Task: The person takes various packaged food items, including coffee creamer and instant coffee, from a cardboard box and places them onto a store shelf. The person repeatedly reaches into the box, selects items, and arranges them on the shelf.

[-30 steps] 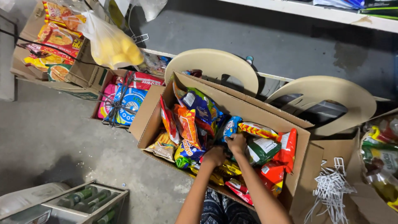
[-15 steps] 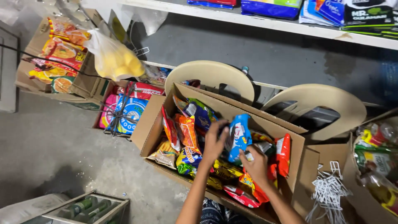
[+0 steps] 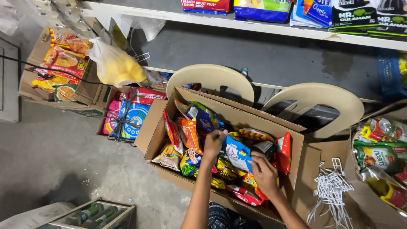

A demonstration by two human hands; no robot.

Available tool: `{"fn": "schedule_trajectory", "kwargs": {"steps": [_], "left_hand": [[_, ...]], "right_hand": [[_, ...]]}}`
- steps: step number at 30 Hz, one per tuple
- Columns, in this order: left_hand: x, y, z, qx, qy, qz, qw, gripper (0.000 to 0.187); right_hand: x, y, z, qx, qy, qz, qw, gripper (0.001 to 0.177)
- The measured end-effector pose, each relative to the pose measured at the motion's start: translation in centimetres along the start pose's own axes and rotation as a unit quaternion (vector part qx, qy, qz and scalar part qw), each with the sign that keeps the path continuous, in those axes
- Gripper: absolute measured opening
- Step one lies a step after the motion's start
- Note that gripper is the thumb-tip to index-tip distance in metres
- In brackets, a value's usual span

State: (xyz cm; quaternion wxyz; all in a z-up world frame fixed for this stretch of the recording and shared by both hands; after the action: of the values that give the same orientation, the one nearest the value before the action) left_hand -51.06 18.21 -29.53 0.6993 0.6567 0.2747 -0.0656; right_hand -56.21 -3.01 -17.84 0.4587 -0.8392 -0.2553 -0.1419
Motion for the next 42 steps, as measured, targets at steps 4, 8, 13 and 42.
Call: {"fn": "schedule_trajectory", "kwargs": {"steps": [4,8,13,42], "left_hand": [[-1.2,0.9,0.8,-0.235,-0.029,0.023,0.971,0.025],[-2.9,3.7,0.4,-0.285,0.015,0.06,0.957,0.02],[-5.2,7.2,0.8,-0.29,0.023,0.1,0.951,0.016],[-10.3,17.4,2.1,-0.185,-0.228,0.276,0.915,0.056]], "right_hand": [[0.1,0.4,-0.2,0.028,0.064,0.024,0.997,0.022],[0.8,1.2,0.4,0.001,0.068,0.046,0.997,0.018],[3.0,1.4,0.9,0.128,0.111,0.102,0.98,0.024],[11.5,-6.3,-9.5,0.086,0.219,-0.065,0.97,0.008]]}}
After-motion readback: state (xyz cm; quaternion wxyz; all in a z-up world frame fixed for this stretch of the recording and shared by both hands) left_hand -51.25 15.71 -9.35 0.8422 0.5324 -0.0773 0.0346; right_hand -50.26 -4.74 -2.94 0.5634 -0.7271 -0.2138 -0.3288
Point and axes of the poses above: each hand's wrist, its own x-axis towards the middle knuckle, its own z-axis out of the palm, y = z × x, the point moved 5 cm from there along x, towards the middle knuckle, and after that the axes turned 8 degrees about -z, right-handed, at the moved point
